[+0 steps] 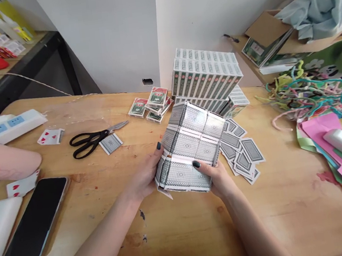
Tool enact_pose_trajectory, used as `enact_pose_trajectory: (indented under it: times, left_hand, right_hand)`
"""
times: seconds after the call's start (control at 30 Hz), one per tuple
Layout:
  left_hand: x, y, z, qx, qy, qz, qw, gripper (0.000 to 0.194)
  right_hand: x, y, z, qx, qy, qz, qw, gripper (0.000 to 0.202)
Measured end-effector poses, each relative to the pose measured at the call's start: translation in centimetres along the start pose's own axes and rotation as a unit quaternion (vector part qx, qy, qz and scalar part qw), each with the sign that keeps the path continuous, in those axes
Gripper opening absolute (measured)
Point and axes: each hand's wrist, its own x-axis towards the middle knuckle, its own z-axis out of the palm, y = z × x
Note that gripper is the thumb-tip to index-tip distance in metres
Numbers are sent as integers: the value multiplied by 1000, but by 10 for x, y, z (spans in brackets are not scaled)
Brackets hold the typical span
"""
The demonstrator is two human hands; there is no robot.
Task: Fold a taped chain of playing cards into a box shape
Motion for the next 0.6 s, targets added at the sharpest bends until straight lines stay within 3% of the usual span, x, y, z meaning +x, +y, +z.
enact_pose_trajectory:
  times: [0.23,0.43,0.6]
  left_hand:
    - [1,0,2,-11,-24,4,1000,52]
    - [-2,2,3,-40,-83,2,996,67]
    - [3,-4,0,-14,-69,-5,997,60]
  right_hand:
    - [0,-1,0,12,-10,11,1000,47]
    - [2,1,-7,17,-25,25,999,47]
    - [3,1,-9,17,-49,41,998,52]
